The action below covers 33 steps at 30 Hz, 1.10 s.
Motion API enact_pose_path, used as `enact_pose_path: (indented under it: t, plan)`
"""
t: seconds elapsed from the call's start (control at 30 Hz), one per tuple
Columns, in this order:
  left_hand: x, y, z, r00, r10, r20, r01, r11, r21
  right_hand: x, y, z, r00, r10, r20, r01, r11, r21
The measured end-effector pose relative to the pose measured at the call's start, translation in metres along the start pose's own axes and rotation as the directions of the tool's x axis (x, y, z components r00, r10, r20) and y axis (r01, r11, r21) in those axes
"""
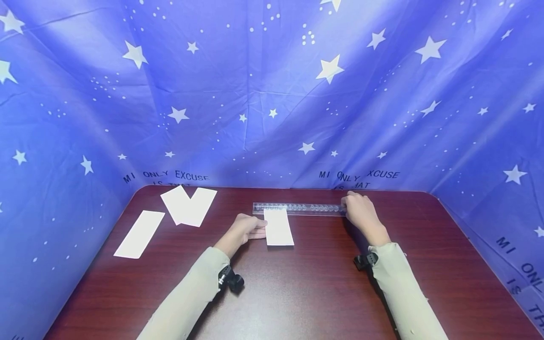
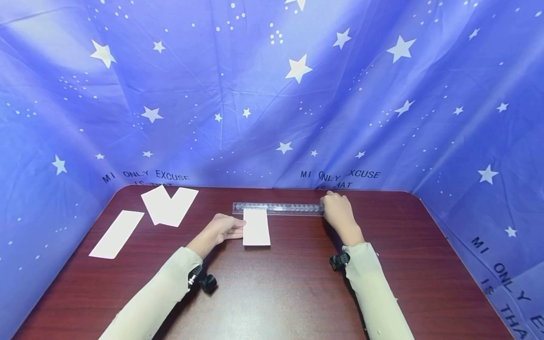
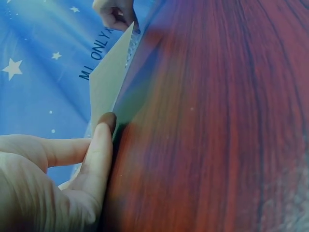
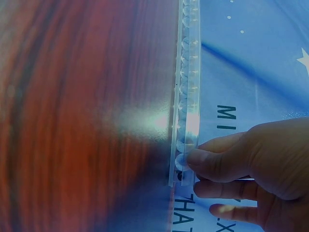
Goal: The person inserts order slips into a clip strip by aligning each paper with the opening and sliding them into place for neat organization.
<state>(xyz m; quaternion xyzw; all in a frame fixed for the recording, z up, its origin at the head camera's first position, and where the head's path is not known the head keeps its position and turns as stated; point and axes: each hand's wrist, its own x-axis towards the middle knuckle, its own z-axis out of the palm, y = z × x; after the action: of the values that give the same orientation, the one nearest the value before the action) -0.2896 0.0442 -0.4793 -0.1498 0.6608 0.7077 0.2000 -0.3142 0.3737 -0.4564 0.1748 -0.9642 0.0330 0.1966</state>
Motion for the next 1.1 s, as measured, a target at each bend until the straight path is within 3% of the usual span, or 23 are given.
enact_pose_path:
  t: [0.47, 1.1]
  plan:
    - [-0.003, 0.001, 0.0, 0.999, 0.013, -0.032, -0.013, 1.0, 0.014, 0.0, 0.0, -0.001, 1.0, -0.012, -0.011, 0.012, 1.0, -0.001]
    - [-0.005, 0.004, -0.012, 0.999, 0.01, -0.039, -0.009, 0.999, 0.034, 0.0, 0.001, 0.0, 1.0, -0.003, 0.009, 0.003, 1.0, -0.012]
